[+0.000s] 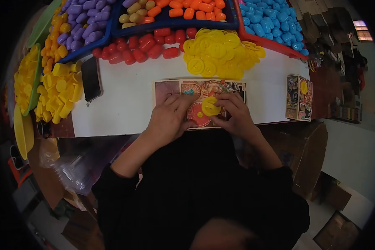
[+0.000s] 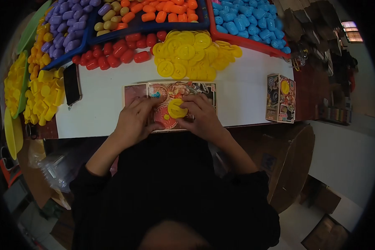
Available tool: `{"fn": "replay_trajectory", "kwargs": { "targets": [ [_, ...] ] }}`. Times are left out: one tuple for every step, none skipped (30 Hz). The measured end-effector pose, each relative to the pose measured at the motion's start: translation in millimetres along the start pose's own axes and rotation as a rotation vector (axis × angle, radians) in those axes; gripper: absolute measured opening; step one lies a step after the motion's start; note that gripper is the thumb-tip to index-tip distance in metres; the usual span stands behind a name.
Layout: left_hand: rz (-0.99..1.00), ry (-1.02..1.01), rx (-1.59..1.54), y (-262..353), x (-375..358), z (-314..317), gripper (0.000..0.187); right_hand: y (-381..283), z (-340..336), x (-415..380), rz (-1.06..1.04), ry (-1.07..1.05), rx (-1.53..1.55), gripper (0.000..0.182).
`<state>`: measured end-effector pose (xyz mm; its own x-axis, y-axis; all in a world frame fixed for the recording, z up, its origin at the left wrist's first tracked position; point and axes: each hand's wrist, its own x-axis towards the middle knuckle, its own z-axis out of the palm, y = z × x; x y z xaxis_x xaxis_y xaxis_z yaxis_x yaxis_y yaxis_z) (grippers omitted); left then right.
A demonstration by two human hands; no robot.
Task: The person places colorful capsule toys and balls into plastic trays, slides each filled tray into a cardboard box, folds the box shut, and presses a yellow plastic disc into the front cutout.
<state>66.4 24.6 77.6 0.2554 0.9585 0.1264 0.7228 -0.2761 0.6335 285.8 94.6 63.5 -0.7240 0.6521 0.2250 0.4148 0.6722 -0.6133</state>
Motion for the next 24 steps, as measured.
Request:
{"fn": "replay_trajectory", "kwargs": {
  "targets": [
    [0.001, -0.003, 0.002, -0.4, 1.2, 0.5, 0.061, -2.0, 2.4, 1.2, -0.036, 0.046, -0.003, 0.038],
    [-0.033, -0.003, -0.001, -0.6, 1.1, 1.4, 0.066, -4.1, 6.6, 1.1, -0.034, 0.046, 0.0, 0.038],
    [-0.071, -0.002, -0.003, -0.9, 0.6, 2.1, 0.071, -6.7, 12.1, 0.3, -0.047, 0.06, 0.051, 0.039],
    [-0.076, -0.006, -0.001, -1.1, 0.6, 2.6, 0.071, -8.4, 16.4, -0.8, -0.059, 0.075, 0.103, 0.041],
    [-0.065, 0.008, 0.003, -1.5, 1.3, 3.1, 0.073, -8.5, 19.0, -1.5, -0.058, 0.076, 0.109, 0.041],
    [-0.051, 0.022, 0.007, -2.0, 2.1, 3.3, 0.076, -8.3, 21.0, -1.9, -0.068, 0.063, 0.116, 0.039],
    [-0.051, 0.018, 0.01, -3.1, 2.9, 3.3, 0.076, -7.6, 22.3, -1.5, -0.081, 0.05, 0.121, 0.037],
    [-0.059, 0.028, -0.011, -4.2, 3.2, 3.4, 0.073, -7.1, 23.1, -0.6, -0.079, 0.052, 0.124, 0.037],
    [-0.066, 0.036, -0.033, -5.1, 3.2, 3.6, 0.071, -7.2, 23.8, -0.5, -0.078, 0.043, 0.13, 0.038],
    [-0.064, 0.031, -0.032, -7.5, 4.1, 2.5, 0.071, -6.7, 23.9, 0.6, -0.079, 0.035, 0.134, 0.038],
    [-0.1, 0.003, -0.079, -10.9, 5.5, 1.0, 0.064, -7.0, 22.4, 2.4, -0.076, 0.038, 0.135, 0.038],
    [-0.137, -0.026, -0.127, -13.0, 7.9, 0.5, 0.057, -8.0, 19.7, 4.6, -0.064, 0.007, 0.161, 0.037],
    [-0.136, -0.03, -0.129, -12.6, 12.2, 0.1, 0.057, -7.7, 17.2, 6.3, -0.053, -0.024, 0.188, 0.035],
    [-0.12, -0.107, -0.084, -11.1, 17.3, -1.4, 0.047, -4.0, 13.4, 6.0, -0.05, -0.024, 0.189, 0.035],
    [-0.104, -0.186, -0.039, -10.0, 22.8, -3.3, 0.038, 1.6, 8.4, 4.7, -0.04, -0.116, 0.224, 0.031],
    [-0.105, -0.192, -0.037, -9.9, 30.3, -4.7, 0.038, 5.2, 5.9, 5.5, -0.031, -0.208, 0.26, 0.028],
    [-0.137, -0.317, 0.0, -9.4, 39.7, -5.4, 0.034, 5.6, 3.2, 10.8, -0.029, -0.205, 0.265, 0.028],
    [-0.165, -0.443, 0.037, -6.7, 47.9, -6.0, 0.03, 4.8, -1.6, 17.5, -0.022, -0.291, 0.231, 0.024],
    [-0.163, -0.443, 0.042, -1.5, 56.2, -7.9, 0.03, 3.9, -4.6, 21.9, -0.019, -0.376, 0.194, 0.02],
    [-0.208, -0.552, 0.174, 4.5, 64.5, -10.0, 0.033, 2.6, -4.0, 23.6, -0.024, -0.371, 0.191, 0.02],
    [-0.256, -0.661, 0.304, 9.3, 68.1, -10.5, 0.036, 0.0, -1.9, 24.4, -0.033, -0.418, 0.105, 0.019],
    [-0.255, -0.657, 0.308, 11.8, 69.4, -10.1, 0.036, -2.5, 0.3, 25.7, -0.041, -0.461, 0.016, 0.018],
    [-0.25, -0.683, 0.364, 13.4, 71.7, -9.5, 0.039, -7.3, 4.0, 23.8, -0.045, -0.455, 0.01, 0.018],
    [-0.243, -0.711, 0.418, 15.1, 73.5, -8.8, 0.042, -14.6, 9.8, 16.7, -0.061, -0.334, -0.073, 0.018]
  ]
}}
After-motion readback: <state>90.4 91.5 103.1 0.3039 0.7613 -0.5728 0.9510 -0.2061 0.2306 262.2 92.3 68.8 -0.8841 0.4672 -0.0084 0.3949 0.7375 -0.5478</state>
